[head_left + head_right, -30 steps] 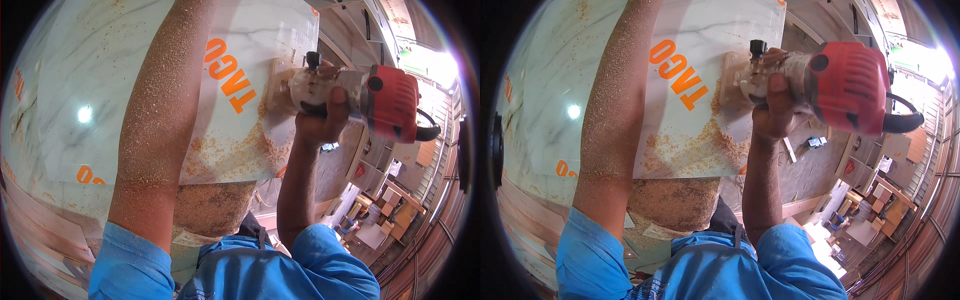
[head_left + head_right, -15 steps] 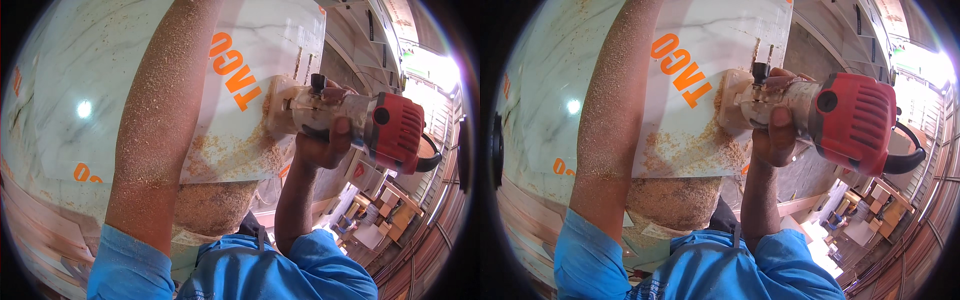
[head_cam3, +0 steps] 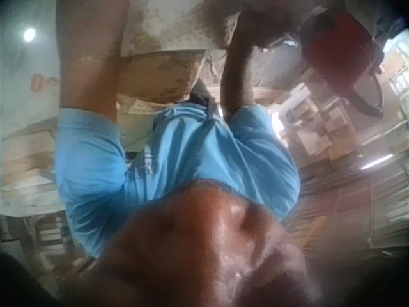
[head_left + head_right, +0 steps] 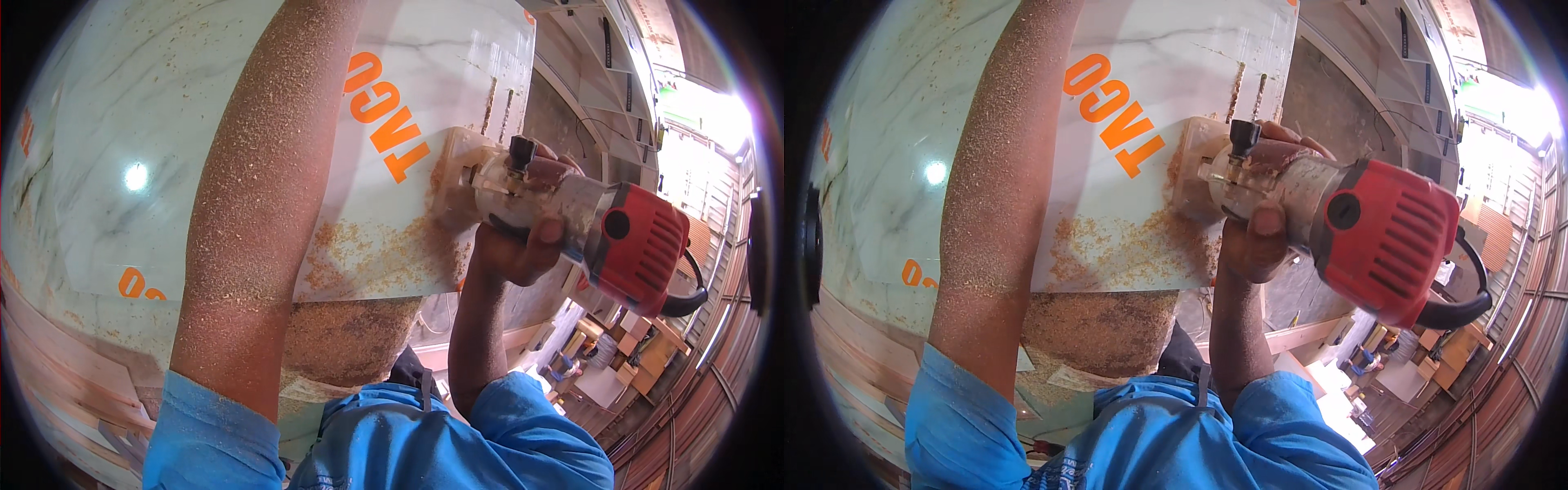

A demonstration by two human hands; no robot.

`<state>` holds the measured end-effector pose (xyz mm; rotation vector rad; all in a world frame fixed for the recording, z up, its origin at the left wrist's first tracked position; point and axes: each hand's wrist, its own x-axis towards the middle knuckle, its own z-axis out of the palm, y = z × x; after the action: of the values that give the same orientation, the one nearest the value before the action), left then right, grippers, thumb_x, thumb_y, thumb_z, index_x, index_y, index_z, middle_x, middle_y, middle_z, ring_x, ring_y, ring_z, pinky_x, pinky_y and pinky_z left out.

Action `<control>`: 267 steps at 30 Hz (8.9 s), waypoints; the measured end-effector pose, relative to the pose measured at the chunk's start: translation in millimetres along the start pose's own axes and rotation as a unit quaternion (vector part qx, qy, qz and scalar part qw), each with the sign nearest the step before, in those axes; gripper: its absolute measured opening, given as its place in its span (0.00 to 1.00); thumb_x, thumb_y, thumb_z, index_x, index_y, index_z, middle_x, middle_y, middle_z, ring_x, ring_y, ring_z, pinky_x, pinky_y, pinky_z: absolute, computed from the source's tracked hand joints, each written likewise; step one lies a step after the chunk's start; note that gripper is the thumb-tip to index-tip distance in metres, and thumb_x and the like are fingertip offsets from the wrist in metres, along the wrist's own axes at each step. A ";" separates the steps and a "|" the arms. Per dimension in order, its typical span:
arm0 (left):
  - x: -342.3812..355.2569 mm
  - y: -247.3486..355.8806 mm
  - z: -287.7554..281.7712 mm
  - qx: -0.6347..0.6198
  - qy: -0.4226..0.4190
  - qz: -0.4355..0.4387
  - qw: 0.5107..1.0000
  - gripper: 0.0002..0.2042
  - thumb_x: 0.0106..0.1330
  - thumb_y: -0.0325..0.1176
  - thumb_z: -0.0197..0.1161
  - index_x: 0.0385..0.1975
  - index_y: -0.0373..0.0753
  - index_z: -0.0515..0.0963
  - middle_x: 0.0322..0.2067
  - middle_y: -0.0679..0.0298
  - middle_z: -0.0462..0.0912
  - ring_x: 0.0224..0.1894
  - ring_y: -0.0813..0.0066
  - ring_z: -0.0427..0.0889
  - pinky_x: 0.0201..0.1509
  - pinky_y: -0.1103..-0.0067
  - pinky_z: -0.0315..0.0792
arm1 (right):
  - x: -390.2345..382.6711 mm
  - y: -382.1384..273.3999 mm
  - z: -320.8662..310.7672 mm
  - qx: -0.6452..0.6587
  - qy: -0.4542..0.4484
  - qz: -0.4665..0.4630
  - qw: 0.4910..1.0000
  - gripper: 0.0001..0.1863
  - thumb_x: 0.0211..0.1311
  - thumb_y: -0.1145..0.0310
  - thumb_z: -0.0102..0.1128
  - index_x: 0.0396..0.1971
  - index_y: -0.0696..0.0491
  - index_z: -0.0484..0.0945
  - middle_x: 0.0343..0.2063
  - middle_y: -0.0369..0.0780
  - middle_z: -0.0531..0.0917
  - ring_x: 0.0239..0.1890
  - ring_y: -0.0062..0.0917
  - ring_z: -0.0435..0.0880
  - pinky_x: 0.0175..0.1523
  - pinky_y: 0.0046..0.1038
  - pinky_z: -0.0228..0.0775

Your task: The person uses a handheld router to cut a rectangular opening into a white board with orange lettering, then uses a small blade to refine the edges of the cut before placing a metallic handle into the opening.

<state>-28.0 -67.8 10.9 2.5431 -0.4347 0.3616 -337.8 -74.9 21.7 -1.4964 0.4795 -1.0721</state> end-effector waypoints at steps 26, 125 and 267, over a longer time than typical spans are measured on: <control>3.8 1.5 1.5 -0.032 -0.018 0.054 0.998 0.21 0.58 0.47 0.74 0.40 0.35 0.85 0.46 0.56 0.85 0.55 0.60 0.80 0.61 0.68 0.71 | 88.3 37.8 32.4 -0.100 0.039 -0.124 0.986 0.26 0.60 0.56 0.62 0.44 0.68 0.77 0.36 0.49 0.83 0.36 0.35 0.86 0.43 0.38 0.86; -90.2 24.1 -30.1 -0.235 -0.263 0.364 0.862 0.45 0.38 0.54 0.83 0.59 0.37 0.78 0.61 0.57 0.79 0.72 0.58 0.68 0.80 0.50 0.43 | 129.9 30.8 10.0 -0.044 0.019 -0.106 0.993 0.18 0.51 0.73 0.77 0.41 0.63 0.81 0.34 0.41 0.87 0.35 0.25 0.86 0.44 0.27 0.79; -81.8 18.9 -21.2 -0.323 -0.300 0.344 0.829 0.33 0.31 0.40 0.79 0.42 0.36 0.75 0.43 0.59 0.80 0.53 0.58 0.80 0.81 0.54 0.43 | 125.9 34.0 30.1 -0.135 0.015 -0.172 0.976 0.25 0.51 0.66 0.78 0.45 0.62 0.79 0.38 0.41 0.86 0.38 0.24 0.86 0.47 0.27 0.79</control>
<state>-113.2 -52.7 9.4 1.6969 -1.4468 -0.3293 -241.5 -166.6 36.8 -1.8527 0.4060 -1.3398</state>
